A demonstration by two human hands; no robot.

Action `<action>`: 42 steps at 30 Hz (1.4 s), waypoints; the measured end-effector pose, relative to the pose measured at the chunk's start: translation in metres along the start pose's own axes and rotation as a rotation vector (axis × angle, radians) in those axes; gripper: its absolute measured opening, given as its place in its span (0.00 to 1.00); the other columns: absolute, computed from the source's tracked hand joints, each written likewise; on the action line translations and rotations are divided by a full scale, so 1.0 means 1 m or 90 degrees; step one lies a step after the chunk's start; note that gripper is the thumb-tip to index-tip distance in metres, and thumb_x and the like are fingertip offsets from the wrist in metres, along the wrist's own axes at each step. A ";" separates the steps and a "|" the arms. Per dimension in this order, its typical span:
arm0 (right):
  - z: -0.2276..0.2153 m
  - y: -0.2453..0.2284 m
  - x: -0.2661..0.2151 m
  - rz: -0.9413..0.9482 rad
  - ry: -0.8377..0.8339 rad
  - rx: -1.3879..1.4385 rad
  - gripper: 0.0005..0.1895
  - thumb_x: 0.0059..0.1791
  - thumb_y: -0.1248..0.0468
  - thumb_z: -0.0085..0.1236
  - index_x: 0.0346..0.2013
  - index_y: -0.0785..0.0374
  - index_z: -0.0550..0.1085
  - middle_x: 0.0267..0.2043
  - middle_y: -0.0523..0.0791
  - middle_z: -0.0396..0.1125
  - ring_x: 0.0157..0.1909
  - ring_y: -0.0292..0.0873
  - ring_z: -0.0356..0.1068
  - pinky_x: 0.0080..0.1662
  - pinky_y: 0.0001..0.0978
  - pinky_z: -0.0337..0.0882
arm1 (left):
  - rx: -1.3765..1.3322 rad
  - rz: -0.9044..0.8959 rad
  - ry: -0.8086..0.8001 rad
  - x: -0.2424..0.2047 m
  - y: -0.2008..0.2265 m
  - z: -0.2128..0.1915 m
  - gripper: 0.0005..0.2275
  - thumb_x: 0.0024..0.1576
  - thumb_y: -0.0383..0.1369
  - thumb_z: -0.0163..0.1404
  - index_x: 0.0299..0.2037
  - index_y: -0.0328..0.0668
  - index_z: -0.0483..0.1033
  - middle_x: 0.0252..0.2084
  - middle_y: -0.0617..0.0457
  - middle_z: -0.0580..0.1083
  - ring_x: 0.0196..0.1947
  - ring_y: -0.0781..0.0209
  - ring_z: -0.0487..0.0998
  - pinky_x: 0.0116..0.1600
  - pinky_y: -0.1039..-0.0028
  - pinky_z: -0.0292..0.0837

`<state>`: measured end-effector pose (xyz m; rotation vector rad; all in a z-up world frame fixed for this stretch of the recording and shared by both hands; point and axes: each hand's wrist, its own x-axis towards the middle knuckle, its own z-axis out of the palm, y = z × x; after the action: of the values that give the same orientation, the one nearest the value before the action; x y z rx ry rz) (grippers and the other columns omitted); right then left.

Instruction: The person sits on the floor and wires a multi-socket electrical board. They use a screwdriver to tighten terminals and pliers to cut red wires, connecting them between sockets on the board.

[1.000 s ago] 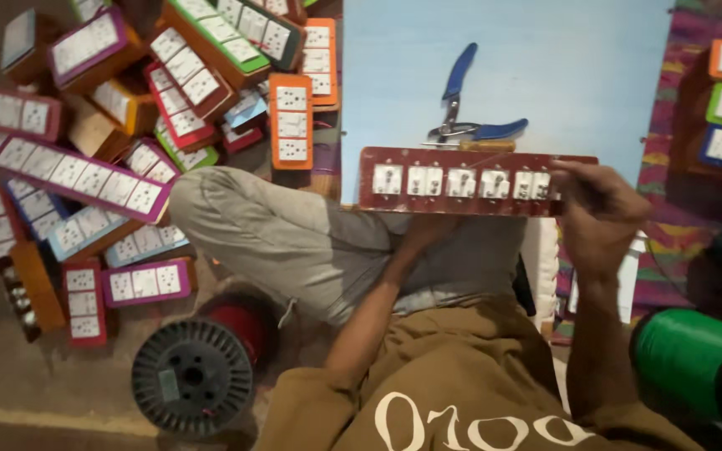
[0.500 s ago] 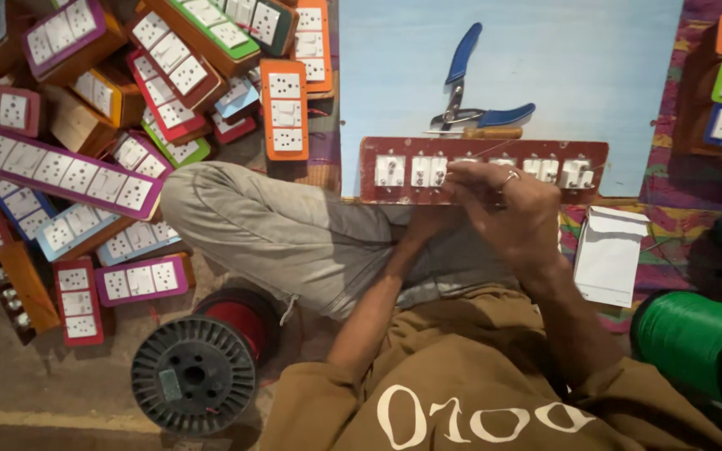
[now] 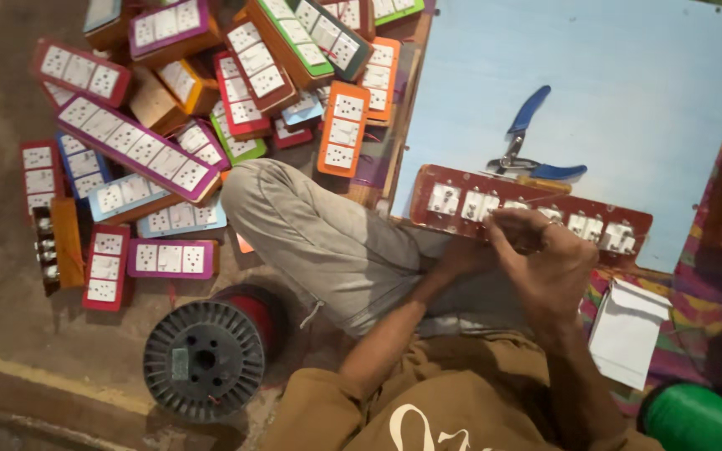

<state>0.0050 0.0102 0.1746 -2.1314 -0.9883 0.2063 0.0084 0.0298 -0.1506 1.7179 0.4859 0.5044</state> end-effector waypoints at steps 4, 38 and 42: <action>0.000 -0.002 0.002 0.045 -0.005 -0.031 0.11 0.48 0.64 0.70 0.44 0.64 0.83 0.35 0.45 0.78 0.34 0.38 0.79 0.40 0.27 0.77 | -0.089 0.063 -0.005 0.002 0.004 -0.005 0.21 0.60 0.40 0.53 0.59 0.37 0.70 0.56 0.41 0.76 0.59 0.50 0.77 0.62 0.60 0.72; -0.041 0.033 -0.012 -0.078 -0.078 -0.274 0.30 0.63 0.51 0.47 0.20 0.63 0.74 0.19 0.49 0.64 0.21 0.48 0.65 0.31 0.44 0.65 | 0.036 -0.006 -0.448 -0.077 0.107 -0.170 0.24 0.58 0.53 0.52 0.51 0.39 0.78 0.47 0.42 0.81 0.46 0.48 0.83 0.51 0.63 0.77; -0.046 0.059 -0.027 -0.015 -0.168 -0.110 0.28 0.60 0.49 0.46 0.21 0.61 0.78 0.19 0.48 0.69 0.18 0.49 0.69 0.29 0.44 0.68 | 0.348 -0.184 -0.289 -0.095 0.166 -0.279 0.25 0.51 0.52 0.59 0.46 0.36 0.81 0.42 0.39 0.80 0.43 0.43 0.82 0.48 0.60 0.75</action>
<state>0.0402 -0.0595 0.1611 -2.2883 -1.2199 0.4121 -0.2214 0.1663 0.0570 2.1546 0.5573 -0.2557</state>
